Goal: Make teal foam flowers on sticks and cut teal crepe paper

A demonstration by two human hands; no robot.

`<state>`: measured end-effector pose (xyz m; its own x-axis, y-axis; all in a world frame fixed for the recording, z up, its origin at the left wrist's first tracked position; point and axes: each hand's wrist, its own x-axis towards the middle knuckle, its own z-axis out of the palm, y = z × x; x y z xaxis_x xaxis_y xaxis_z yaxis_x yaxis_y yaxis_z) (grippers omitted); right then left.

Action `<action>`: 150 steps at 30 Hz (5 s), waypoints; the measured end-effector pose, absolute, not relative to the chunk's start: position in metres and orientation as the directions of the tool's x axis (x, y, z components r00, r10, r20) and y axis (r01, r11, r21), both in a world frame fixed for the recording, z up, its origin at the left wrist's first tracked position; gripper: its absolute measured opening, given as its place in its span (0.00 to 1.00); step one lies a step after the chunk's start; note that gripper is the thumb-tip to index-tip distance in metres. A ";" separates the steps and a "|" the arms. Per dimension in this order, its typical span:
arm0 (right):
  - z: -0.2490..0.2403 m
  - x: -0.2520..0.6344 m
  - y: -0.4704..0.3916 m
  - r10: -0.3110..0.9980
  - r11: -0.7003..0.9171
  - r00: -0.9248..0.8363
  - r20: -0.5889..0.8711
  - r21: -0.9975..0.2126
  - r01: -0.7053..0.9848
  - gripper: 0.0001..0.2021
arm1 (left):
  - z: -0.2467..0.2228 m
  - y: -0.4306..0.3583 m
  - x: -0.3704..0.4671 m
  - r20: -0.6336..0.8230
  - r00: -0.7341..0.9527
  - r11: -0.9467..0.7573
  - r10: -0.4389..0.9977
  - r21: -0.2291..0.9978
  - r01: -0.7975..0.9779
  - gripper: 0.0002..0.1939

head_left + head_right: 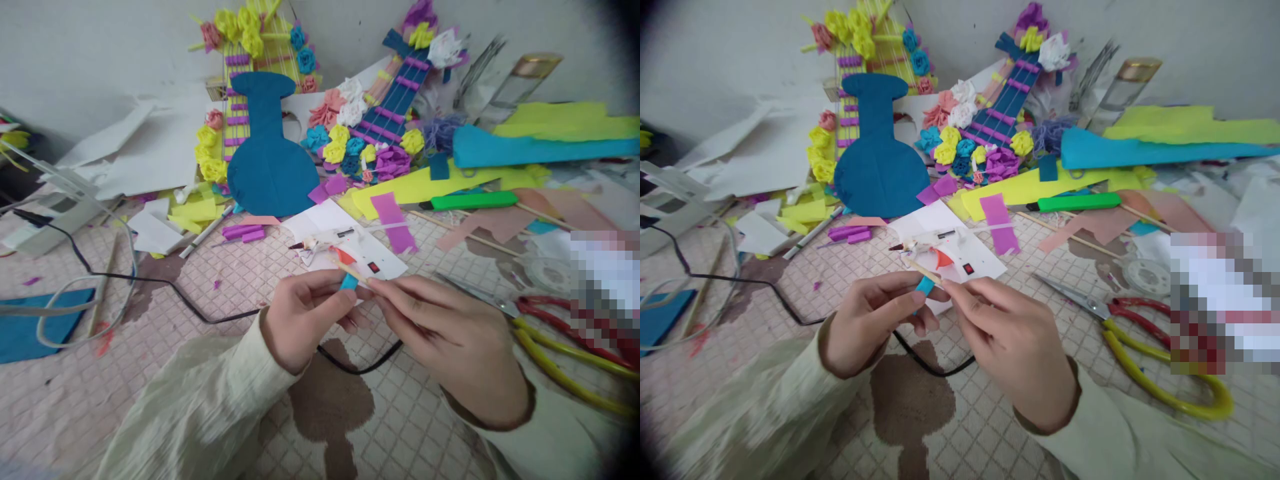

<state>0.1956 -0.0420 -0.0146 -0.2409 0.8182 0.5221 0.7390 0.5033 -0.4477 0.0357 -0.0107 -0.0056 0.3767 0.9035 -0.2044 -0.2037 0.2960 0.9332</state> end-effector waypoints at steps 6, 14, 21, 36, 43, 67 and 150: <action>-0.013 0.195 -0.042 0.816 0.515 -0.228 0.531 -0.490 0.703 0.12 | -0.005 -0.012 0.035 -0.159 0.411 0.263 0.898 0.942 -0.210 0.07; -0.010 0.196 -0.044 0.809 0.528 -0.232 0.539 -0.495 0.691 0.14 | -0.005 -0.012 0.035 -0.123 0.430 0.238 0.894 0.945 -0.225 0.09; -0.010 0.199 -0.044 0.783 0.562 -0.246 0.571 -0.481 0.672 0.16 | -0.005 -0.013 0.036 -0.048 0.421 0.167 0.906 0.954 -0.250 0.10; -0.009 0.198 -0.046 0.739 0.609 -0.250 0.626 -0.461 0.645 0.16 | -0.010 -0.015 0.037 -0.005 0.382 0.118 0.924 0.954 -0.274 0.09; -0.002 0.201 -0.041 0.795 0.386 0.023 0.606 -0.535 0.752 0.11 | -0.008 -0.017 0.038 -0.070 0.355 0.167 0.932 0.953 -0.252 0.08; -0.010 0.202 -0.036 0.903 0.387 -0.123 0.412 -0.653 0.651 0.09 | -0.010 -0.012 0.037 -0.121 0.224 0.172 0.967 0.960 -0.221 0.07; -0.023 0.300 -0.068 0.896 0.041 0.186 0.403 -0.492 0.870 0.10 | -0.016 -0.016 0.024 0.519 0.429 -0.669 0.739 0.638 0.380 0.08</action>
<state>0.3005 -0.0677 -0.0227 0.1859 0.8963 0.4027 0.8698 0.0406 -0.4917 0.0245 -0.0160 -0.0159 0.4292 0.7389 0.5195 0.3803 -0.6695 0.6381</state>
